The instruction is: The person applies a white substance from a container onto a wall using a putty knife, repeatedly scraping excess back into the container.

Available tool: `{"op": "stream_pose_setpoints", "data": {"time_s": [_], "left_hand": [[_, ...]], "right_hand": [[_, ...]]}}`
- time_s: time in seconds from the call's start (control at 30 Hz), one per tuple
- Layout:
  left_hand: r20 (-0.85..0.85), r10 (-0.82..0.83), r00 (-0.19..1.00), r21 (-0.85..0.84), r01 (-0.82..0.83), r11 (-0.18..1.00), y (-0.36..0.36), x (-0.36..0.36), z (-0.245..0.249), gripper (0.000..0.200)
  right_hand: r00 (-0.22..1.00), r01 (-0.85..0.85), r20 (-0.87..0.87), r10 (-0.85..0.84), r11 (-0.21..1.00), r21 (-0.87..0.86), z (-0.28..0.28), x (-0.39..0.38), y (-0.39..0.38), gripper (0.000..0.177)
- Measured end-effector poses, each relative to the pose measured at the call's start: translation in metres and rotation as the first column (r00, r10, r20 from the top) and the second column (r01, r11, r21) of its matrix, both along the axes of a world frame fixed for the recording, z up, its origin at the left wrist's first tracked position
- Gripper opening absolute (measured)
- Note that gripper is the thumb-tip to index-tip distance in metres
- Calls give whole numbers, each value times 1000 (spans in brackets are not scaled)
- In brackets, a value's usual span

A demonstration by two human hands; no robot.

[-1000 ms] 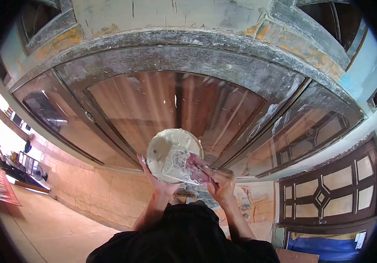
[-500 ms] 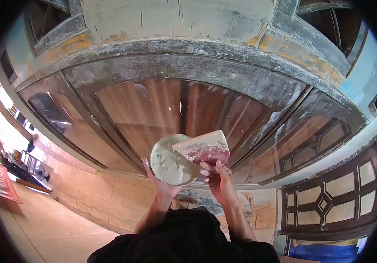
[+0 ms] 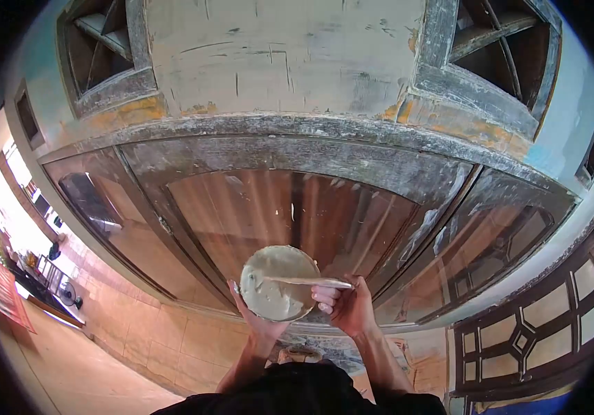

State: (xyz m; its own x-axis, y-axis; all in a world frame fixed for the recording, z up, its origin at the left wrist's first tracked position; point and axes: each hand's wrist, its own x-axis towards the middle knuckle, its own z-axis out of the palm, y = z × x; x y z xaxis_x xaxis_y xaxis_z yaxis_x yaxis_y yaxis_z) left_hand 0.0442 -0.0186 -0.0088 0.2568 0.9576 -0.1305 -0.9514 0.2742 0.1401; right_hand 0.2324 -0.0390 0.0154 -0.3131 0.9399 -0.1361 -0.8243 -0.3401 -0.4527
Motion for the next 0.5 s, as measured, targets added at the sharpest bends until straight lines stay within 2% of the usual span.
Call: {"op": "stream_pose_setpoints", "data": {"time_s": [0.03,0.07,0.13,0.17,0.2,0.27,0.33,0.4,0.47,0.5], "left_hand": [[-12,16,1000,-9,-16,1000,1,-1,0,79],[-13,14,1000,-1,-14,1000,1,-2,1,79],[-11,-11,1000,27,12,1000,1,-5,3,80],[-10,-14,1000,39,14,999,1,-6,3,80],[-8,3,1000,43,-2,999,1,-6,3,80],[-4,19,1000,61,-18,998,0,-7,4,81],[-7,31,999,80,-31,996,-2,-9,7,81],[-16,32,999,124,-30,992,-2,-11,10,81],[-3,49,999,116,-48,992,0,-11,5,80],[-163,126,979,119,-107,987,-6,-12,13,79]], "right_hand": [[999,-31,16,33,995,-93,4,0,4,50],[999,-30,16,31,996,-85,9,-2,6,50],[965,93,255,-60,989,-118,23,-9,10,30],[947,80,319,-28,985,-152,37,-11,8,22],[947,82,320,-34,987,-138,38,-10,11,22],[888,4,459,29,997,-71,35,-3,20,19],[898,-45,438,36,999,11,36,5,24,19],[818,-130,570,79,990,49,46,8,25,21],[804,-187,585,103,979,85,58,12,26,22],[711,-243,702,36,950,197,69,9,22,22]]}}
